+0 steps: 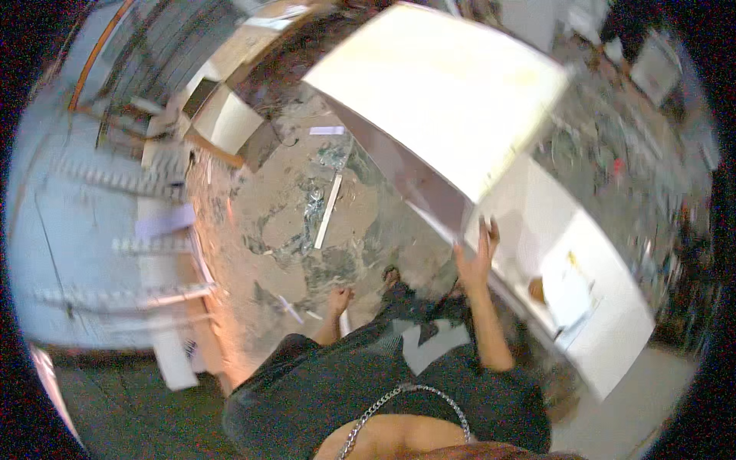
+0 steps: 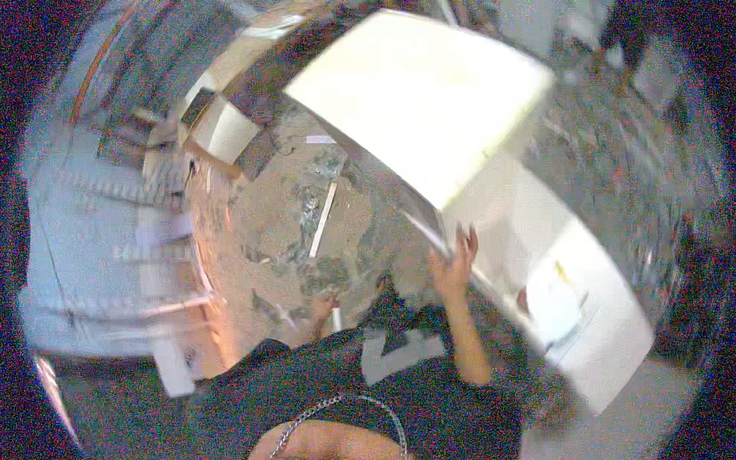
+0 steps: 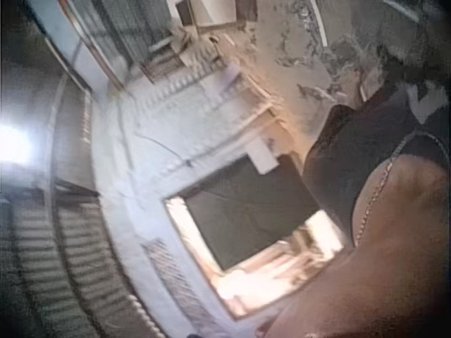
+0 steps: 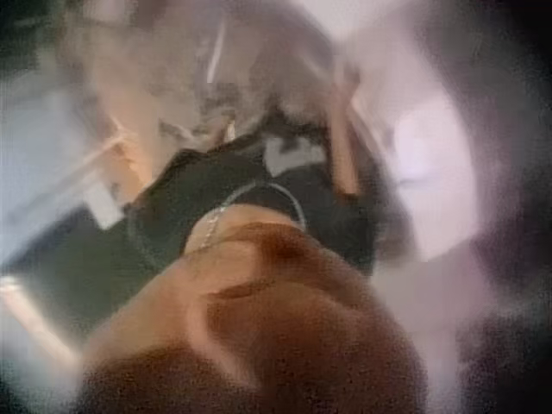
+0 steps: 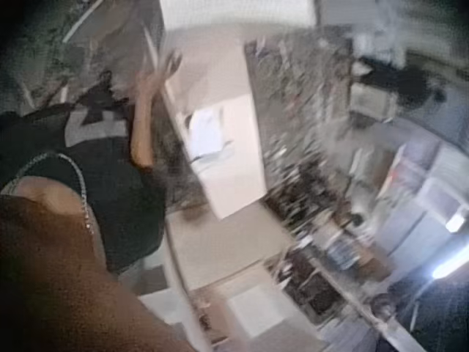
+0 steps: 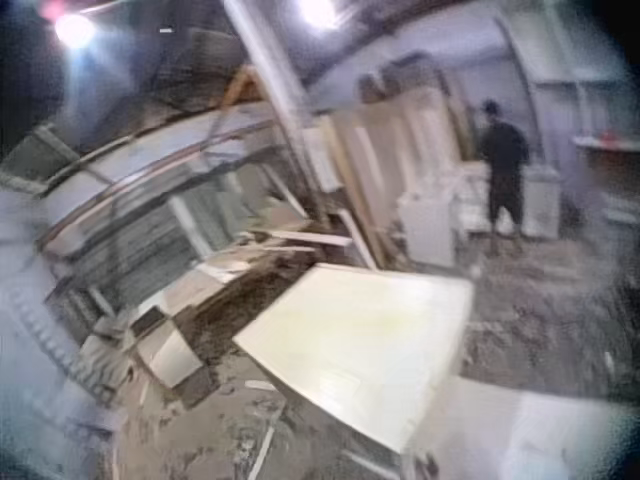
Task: The person wipes the edges and surfaces of a white cabinet unit with a cloth, then uses a pencil to mark locations on the wood panels while preparing furniture components.
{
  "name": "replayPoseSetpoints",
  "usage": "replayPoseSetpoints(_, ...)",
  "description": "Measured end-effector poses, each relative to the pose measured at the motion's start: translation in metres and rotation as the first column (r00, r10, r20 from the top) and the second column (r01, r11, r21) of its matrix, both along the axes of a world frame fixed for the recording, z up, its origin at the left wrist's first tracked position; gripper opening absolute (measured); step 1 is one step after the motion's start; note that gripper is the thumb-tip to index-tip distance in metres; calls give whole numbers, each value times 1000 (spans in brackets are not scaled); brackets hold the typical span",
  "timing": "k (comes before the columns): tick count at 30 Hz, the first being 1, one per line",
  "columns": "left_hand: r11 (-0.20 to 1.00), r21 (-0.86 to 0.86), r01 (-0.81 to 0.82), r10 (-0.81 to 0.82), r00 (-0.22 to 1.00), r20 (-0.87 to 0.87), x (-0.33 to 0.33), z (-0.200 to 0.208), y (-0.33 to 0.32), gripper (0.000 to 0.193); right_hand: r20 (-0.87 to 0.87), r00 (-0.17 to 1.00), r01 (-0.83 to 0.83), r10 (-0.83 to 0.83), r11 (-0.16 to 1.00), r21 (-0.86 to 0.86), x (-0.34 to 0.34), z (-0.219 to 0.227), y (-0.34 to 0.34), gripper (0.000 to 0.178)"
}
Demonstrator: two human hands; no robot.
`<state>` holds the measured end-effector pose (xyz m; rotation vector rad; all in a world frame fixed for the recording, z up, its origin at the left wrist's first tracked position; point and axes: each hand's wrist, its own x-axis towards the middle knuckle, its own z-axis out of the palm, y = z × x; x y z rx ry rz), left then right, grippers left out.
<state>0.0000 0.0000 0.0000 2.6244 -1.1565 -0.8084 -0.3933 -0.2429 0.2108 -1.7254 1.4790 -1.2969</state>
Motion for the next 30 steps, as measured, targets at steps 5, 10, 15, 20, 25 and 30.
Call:
replayPoseSetpoints(5,883,-244,-402,261,851,-457,17,27,-27,66,-101,965,-158,241,846,510,-25,-105,23,50)
replayPoseSetpoints(10,903,-356,-242,114,932,-344,16,63,-111,43,208,951,-307,229,779,546,51,-52,26,38)
replayPoseSetpoints(15,749,-102,-655,53,213,-976,59,92,-207,47,-21,782,-585,623,745,321,212,-30,-20,69)
replayPoseSetpoints(20,688,53,-724,-255,-310,-916,121,113,-242,77,-135,524,-808,841,541,233,428,20,-32,52)
replayPoseSetpoints(25,647,5,-763,-321,-278,-906,226,218,-239,89,-376,614,-654,694,714,249,540,-78,-122,55)
replayPoseSetpoints(30,320,-485,-814,-509,284,-813,331,276,-249,80,-134,655,-563,744,598,570,624,-142,-177,62)
